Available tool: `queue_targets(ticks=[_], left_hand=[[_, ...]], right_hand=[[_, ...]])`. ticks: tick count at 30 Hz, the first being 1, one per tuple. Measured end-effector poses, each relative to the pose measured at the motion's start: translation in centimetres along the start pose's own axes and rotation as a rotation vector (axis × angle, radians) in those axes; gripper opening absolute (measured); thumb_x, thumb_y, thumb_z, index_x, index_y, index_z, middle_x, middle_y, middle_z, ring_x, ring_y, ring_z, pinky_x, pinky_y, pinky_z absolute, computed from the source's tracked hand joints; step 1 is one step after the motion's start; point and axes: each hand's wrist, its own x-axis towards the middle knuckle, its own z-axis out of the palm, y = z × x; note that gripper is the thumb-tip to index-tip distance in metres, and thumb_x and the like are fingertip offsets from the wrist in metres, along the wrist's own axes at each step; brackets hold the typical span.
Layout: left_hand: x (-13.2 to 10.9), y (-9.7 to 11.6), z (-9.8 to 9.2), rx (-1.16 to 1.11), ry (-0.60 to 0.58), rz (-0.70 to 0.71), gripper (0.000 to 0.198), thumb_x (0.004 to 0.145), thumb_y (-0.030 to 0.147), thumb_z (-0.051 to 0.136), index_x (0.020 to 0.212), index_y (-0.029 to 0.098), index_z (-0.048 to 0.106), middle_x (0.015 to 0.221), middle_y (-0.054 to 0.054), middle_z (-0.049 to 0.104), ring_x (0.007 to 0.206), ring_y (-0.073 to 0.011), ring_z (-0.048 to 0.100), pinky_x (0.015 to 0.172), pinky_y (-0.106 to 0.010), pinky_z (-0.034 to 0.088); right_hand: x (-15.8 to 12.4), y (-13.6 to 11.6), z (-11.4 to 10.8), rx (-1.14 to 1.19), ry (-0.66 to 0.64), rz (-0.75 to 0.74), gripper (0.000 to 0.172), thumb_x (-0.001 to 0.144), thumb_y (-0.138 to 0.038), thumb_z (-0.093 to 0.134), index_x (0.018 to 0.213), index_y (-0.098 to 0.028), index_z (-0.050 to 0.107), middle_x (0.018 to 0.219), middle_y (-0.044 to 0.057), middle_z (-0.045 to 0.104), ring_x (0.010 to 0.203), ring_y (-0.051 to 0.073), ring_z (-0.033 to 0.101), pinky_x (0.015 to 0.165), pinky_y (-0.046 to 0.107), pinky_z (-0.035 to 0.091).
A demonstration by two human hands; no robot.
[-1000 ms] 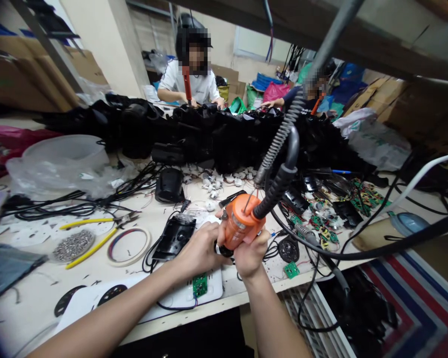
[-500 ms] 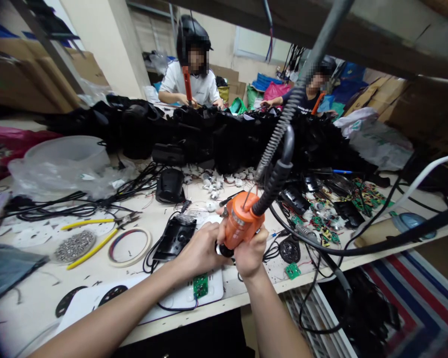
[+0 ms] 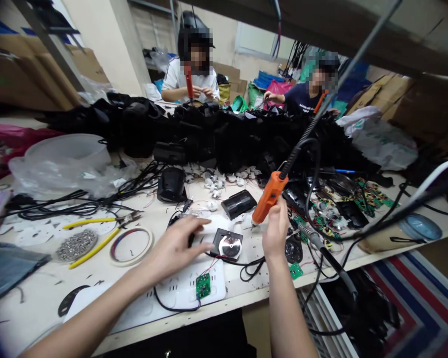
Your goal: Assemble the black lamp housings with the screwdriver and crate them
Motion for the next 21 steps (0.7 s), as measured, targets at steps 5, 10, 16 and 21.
queue_targets(ticks=[5,10,16,21], left_hand=[[-2.8,-4.1,-4.3,0.133,0.232,-0.269,0.042,0.078,0.052,0.056,0.102,0.018,0.063,0.087,-0.006,0.066,0.077,-0.0232,0.063,0.071,-0.033,0.047],[-3.2,-5.2,-3.5,0.175,0.157,-0.410,0.032,0.081,0.052,0.050,0.083,0.022,0.059,0.071,-0.002,0.067,0.067,-0.0215,0.062,0.063,-0.029,0.041],[-2.1,-5.2,-2.1,0.227,0.076,-0.383,0.030,0.083,0.049,0.046,0.068,0.024,0.045,0.061,-0.002,0.059,0.062,-0.0220,0.057,0.058,-0.029,0.034],[-2.6,-5.9,-2.4,0.079,0.209,-0.385,0.028,0.085,0.047,0.044,0.070,0.025,0.039,0.056,0.003,0.052,0.058,-0.0186,0.053,0.058,-0.028,0.033]], right_hand=[[-5.9,0.4,-3.4,-0.262,-0.070,-0.095,0.013,0.086,-0.023,0.060,0.099,-0.021,0.059,0.091,0.006,0.061,0.083,0.020,0.061,0.076,0.036,0.051],[-9.9,0.5,-3.3,-0.352,-0.450,-0.253,0.017,0.085,-0.009,0.051,0.091,-0.022,0.059,0.093,0.010,0.059,0.091,0.026,0.061,0.077,0.042,0.053],[-9.4,1.2,-2.4,-0.477,-0.492,-0.409,0.016,0.088,-0.007,0.052,0.096,-0.018,0.059,0.096,0.011,0.060,0.092,0.023,0.060,0.081,0.041,0.054],[-9.1,1.3,-2.2,-0.557,-0.484,-0.525,0.016,0.088,-0.007,0.053,0.098,-0.017,0.061,0.093,0.012,0.064,0.088,0.022,0.063,0.079,0.038,0.056]])
